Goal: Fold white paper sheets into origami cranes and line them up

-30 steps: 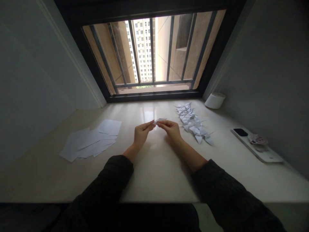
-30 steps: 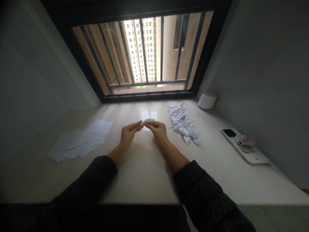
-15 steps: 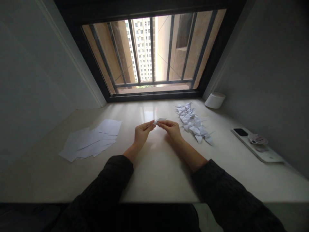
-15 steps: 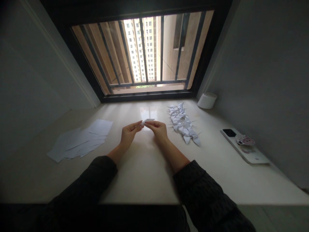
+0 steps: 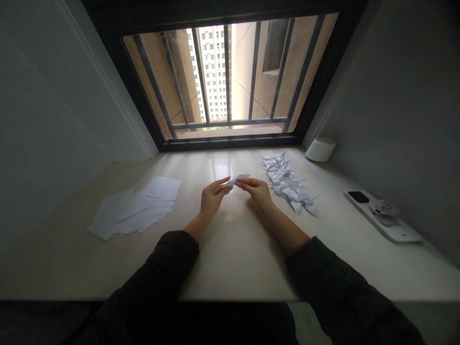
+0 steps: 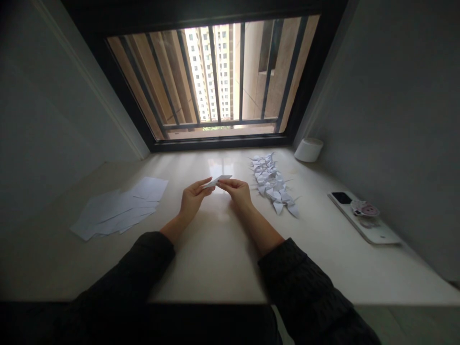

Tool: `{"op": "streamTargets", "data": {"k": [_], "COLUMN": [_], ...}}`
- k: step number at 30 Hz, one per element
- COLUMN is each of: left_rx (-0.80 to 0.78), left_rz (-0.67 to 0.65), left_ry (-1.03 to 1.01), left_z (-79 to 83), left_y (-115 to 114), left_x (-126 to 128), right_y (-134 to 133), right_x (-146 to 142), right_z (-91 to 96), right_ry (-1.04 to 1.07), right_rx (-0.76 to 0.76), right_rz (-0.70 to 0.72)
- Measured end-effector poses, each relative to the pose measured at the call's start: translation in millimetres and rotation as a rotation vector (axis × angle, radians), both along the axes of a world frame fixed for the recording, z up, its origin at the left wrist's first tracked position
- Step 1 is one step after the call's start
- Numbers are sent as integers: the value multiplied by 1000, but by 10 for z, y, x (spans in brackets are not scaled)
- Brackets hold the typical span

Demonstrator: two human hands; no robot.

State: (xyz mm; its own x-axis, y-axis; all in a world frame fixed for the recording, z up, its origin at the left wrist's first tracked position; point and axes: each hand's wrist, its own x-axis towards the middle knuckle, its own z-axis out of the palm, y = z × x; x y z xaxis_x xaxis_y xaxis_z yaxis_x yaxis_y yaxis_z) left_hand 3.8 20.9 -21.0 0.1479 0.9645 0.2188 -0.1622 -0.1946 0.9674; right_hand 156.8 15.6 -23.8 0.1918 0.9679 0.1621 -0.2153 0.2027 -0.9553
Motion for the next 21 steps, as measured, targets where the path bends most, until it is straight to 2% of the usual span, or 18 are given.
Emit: {"op": "streamTargets", "data": {"k": [5, 14, 21], "left_rx": [-14, -92, -76], "left_rz": [67, 59, 49], "left_ry": [-9, -75, -53], "left_z": [37, 34, 15], "left_y": [-14, -12, 7], "left_x": [-10, -5, -6], "right_y": [11, -3, 20], "right_x": [-12, 6, 25], "right_z": [-17, 16, -28], "right_ry": [80, 13, 9], "right_rx": [11, -13, -45], "right_rz": [8, 1, -3]}}
